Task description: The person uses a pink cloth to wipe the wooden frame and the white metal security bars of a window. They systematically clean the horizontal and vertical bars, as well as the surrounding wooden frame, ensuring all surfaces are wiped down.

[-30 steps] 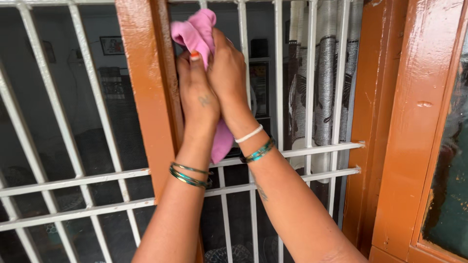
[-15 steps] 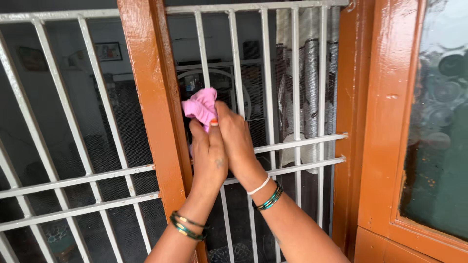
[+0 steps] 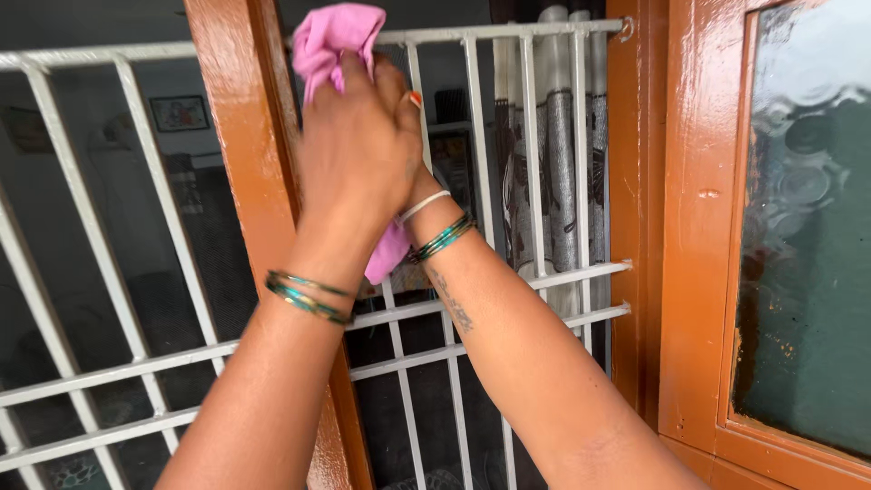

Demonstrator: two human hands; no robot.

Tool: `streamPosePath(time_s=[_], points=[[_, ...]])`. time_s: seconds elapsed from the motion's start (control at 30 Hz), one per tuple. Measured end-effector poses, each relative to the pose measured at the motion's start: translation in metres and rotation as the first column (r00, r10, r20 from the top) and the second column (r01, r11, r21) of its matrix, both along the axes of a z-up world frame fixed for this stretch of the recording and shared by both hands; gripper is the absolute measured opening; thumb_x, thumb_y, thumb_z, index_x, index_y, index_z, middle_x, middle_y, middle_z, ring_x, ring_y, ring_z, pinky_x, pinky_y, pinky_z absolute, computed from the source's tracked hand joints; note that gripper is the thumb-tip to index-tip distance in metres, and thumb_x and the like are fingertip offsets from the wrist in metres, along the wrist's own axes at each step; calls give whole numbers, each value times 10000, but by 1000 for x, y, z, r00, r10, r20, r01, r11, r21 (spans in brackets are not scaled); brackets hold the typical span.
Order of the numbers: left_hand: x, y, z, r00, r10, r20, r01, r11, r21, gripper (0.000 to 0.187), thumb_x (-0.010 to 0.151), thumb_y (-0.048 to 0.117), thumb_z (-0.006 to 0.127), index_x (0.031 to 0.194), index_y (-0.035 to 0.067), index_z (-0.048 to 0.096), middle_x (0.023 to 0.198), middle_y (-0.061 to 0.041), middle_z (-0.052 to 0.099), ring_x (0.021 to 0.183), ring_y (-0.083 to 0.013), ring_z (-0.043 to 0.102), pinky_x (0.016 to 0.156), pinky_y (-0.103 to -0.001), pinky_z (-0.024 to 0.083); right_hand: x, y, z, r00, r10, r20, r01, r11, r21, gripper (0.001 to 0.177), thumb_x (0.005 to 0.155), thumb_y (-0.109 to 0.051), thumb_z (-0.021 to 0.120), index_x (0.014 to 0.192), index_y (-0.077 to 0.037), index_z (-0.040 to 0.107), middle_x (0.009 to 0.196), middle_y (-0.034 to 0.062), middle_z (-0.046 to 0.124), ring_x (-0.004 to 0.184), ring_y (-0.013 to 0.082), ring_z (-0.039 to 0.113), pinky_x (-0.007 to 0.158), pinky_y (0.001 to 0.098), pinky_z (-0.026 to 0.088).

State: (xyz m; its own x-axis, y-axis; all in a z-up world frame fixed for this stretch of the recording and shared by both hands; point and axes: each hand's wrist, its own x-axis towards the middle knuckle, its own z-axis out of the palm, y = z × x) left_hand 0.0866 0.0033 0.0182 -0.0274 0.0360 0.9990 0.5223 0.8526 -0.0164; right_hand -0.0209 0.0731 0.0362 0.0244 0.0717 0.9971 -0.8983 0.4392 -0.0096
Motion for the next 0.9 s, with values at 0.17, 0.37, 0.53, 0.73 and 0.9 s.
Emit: streamPosePath(time_s=[0.17, 0.37, 0.53, 0.73, 0.9], points=[[3, 5, -9, 921, 346, -179, -372, 916, -147, 399, 943, 417, 673, 872, 29, 727, 834, -154, 698, 735, -301, 706, 583, -414, 562, -19, -11, -48, 996, 81, 33, -80, 997, -8, 405, 932, -283, 638, 1246, -32, 581, 1064, 129, 685, 980, 261, 680, 818, 364, 546], [0, 23, -42, 895, 445, -35, -440, 867, -234, 250, 854, 321, 683, 754, 98, 738, 764, -102, 710, 645, -223, 721, 480, -369, 575, 4, -5, -119, 994, 54, 95, -53, 998, -16, 443, 957, -310, 628, 1307, -43, 566, 1129, 113, 673, 1044, 241, 661, 877, 352, 537], [26, 20, -85, 849, 479, 222, -384, 850, -361, 283, 891, 330, 658, 867, 52, 700, 790, -100, 721, 651, -233, 726, 491, -382, 576, 22, 0, -160, 988, 37, 152, -37, 999, -6, 476, 978, -332, 620, 1357, -53, 554, 1183, 100, 664, 1097, 225, 646, 926, 341, 529], [72, 7, -92, 970, 191, 150, -146, 952, -267, 395, 969, 388, 638, 1031, -2, 639, 732, -168, 705, 623, -312, 707, 525, -416, 554, 53, 6, -161, 883, 464, 64, -463, 886, -38, 476, 1118, -401, 426, 1371, -17, 549, 1250, 109, 624, 1185, 216, 603, 1072, 352, 498], [72, 20, -71, 987, -158, 37, 162, 952, -258, 398, 995, 313, 589, 1198, -26, 633, 970, -237, 709, 748, -361, 714, 611, -467, 569, 59, 39, -126, 769, 611, -190, -631, 772, -70, 518, 1126, -407, 415, 1475, -24, 427, 1430, 96, 534, 1360, 196, 518, 1198, 363, 431]])
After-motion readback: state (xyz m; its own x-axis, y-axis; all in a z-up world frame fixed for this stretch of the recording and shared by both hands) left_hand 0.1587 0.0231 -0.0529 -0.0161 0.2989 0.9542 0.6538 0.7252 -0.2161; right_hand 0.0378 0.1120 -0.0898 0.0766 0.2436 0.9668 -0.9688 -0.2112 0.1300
